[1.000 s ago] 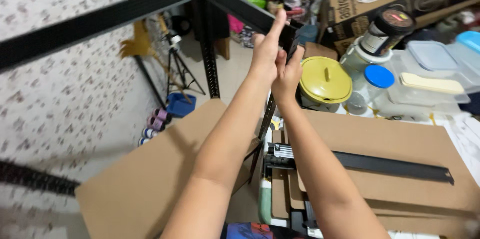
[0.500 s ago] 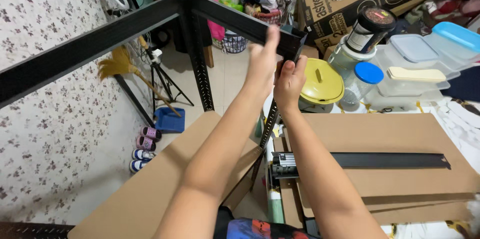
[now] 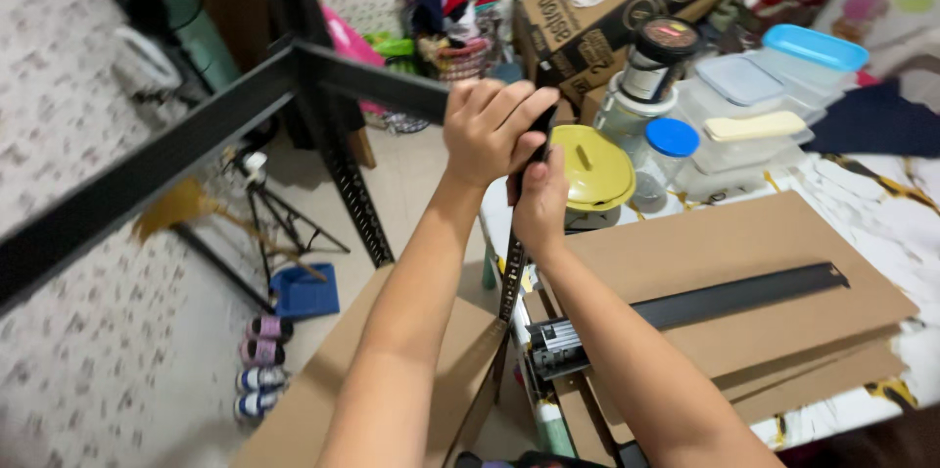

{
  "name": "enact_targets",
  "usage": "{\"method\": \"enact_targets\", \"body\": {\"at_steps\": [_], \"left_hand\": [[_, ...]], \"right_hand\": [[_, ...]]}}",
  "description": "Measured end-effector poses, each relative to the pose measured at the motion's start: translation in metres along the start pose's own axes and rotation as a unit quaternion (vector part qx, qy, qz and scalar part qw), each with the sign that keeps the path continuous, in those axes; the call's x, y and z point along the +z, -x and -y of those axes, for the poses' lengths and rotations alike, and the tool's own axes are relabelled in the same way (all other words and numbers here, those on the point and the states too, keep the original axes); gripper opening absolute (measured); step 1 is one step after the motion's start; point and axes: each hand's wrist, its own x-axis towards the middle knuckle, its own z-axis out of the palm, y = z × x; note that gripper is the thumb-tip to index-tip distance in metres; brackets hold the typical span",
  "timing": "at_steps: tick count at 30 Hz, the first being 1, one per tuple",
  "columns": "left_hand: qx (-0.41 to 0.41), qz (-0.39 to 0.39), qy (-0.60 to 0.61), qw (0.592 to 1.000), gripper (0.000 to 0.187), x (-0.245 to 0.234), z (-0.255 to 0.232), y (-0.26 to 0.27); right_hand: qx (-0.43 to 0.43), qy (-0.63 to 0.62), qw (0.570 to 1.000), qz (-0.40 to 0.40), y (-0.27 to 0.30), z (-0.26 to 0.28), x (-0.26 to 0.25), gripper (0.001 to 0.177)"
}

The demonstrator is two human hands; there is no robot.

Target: The person assembles a metal shelving unit by connecting vertical posts with horizontal beams and inserting metal brackets. They repeatedly attach and detach components to fit them into place.

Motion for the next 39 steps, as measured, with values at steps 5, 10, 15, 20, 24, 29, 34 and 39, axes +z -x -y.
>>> {"method": "enact_targets", "body": {"at_steps": [5, 10, 15, 20, 24, 29, 34, 39], "left_hand": [[-0.036, -0.091, -0.008, 0.995, 0.051, -0.008, 0.025, -0.010], [-0.061, -0.041, 0.035, 0.997, 0.043, -0.017, 0.020, -0.008], [-0.067, 0.036, 0.036, 0.996, 0.025, -0.025, 0.009, -0.004], [-0.062, 0.091, -0.042, 0.993, 0.030, -0.058, 0.036, 0.009], [-0.121, 0.116, -0.218, 0.961, 0.029, -0.099, 0.106, 0.019], [-0.182, 0.200, -0.425, 0.864, 0.042, -0.140, 0.196, 0.035], [-0.156, 0.201, -0.453, 0.854, 0.037, -0.134, 0.213, 0.066], [-0.155, 0.186, -0.468, 0.850, 0.036, -0.113, 0.220, 0.080]], "right_hand": [[0.028, -0.033, 0.999, -0.003, 0.007, 0.002, -0.003, 0.074], [0.028, 0.013, 0.999, -0.024, 0.005, -0.001, -0.003, 0.074], [-0.022, 0.044, 0.996, -0.069, -0.003, 0.021, 0.007, 0.061], [-0.278, 0.268, 0.921, -0.044, -0.005, 0.073, 0.028, 0.039], [-0.298, 0.325, 0.894, 0.075, -0.031, 0.074, 0.090, 0.046], [-0.344, 0.492, 0.791, 0.115, -0.081, 0.036, 0.174, 0.060], [-0.275, 0.617, 0.714, 0.186, -0.113, 0.001, 0.205, 0.050], [-0.212, 0.611, 0.718, 0.257, -0.150, -0.005, 0.191, 0.023]]}}
